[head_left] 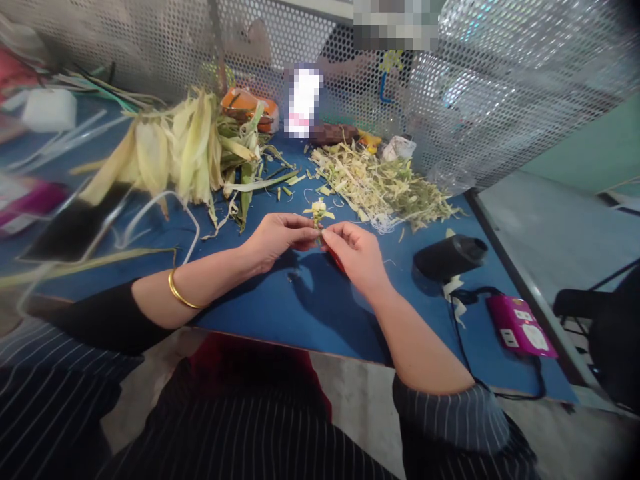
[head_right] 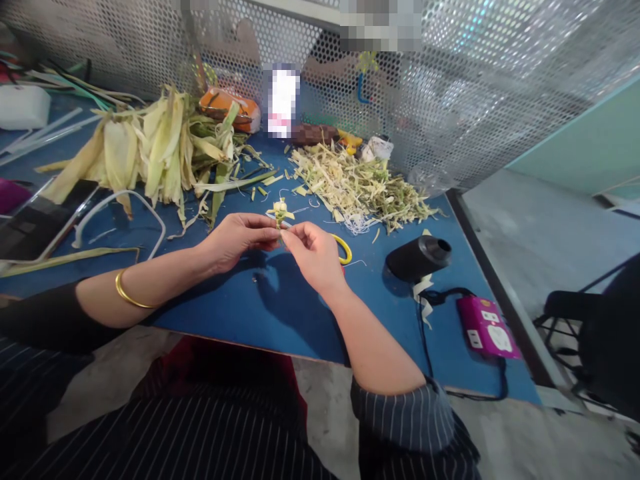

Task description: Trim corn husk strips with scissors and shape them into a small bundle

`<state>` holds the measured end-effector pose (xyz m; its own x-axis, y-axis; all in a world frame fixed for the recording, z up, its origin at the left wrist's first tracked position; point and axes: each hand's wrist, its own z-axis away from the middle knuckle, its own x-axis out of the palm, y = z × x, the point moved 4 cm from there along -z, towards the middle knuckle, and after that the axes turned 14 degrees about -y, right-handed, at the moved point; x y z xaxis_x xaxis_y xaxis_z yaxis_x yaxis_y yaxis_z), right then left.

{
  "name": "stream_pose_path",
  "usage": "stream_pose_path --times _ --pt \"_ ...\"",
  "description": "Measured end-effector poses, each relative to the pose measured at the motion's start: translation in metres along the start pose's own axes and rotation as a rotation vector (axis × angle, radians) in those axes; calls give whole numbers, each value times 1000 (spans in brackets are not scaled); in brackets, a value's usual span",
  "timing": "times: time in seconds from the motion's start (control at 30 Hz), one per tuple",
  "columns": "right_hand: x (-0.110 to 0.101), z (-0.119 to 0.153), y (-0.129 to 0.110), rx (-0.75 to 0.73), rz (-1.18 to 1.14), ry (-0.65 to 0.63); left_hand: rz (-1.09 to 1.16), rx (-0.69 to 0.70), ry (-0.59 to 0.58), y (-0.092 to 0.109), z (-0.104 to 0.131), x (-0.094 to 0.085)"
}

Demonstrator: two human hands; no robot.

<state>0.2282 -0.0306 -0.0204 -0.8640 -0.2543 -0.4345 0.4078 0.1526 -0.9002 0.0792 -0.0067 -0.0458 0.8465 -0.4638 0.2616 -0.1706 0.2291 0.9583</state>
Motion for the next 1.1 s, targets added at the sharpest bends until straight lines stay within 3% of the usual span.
stream_pose_path --times 0.23,0.37,0.6,0.77,0.93,1.1 --pt "1 -3 5 -12 55 -18 -66 30 1 -2 0 1" --pt "-6 -4 10 -20 39 47 -64 -5 0 0 1 3" --pt "2 -5 15 47 -171 2 -130 31 58 1 1 2" --pt "2 -5 15 69 -96 36 -306 93 15 3 4 5" --pt "-2 -6 17 62 -152 52 -258 44 -7 5 5 8" --pt "-5 -7 18 33 -170 64 -320 84 -59 7 5 10"
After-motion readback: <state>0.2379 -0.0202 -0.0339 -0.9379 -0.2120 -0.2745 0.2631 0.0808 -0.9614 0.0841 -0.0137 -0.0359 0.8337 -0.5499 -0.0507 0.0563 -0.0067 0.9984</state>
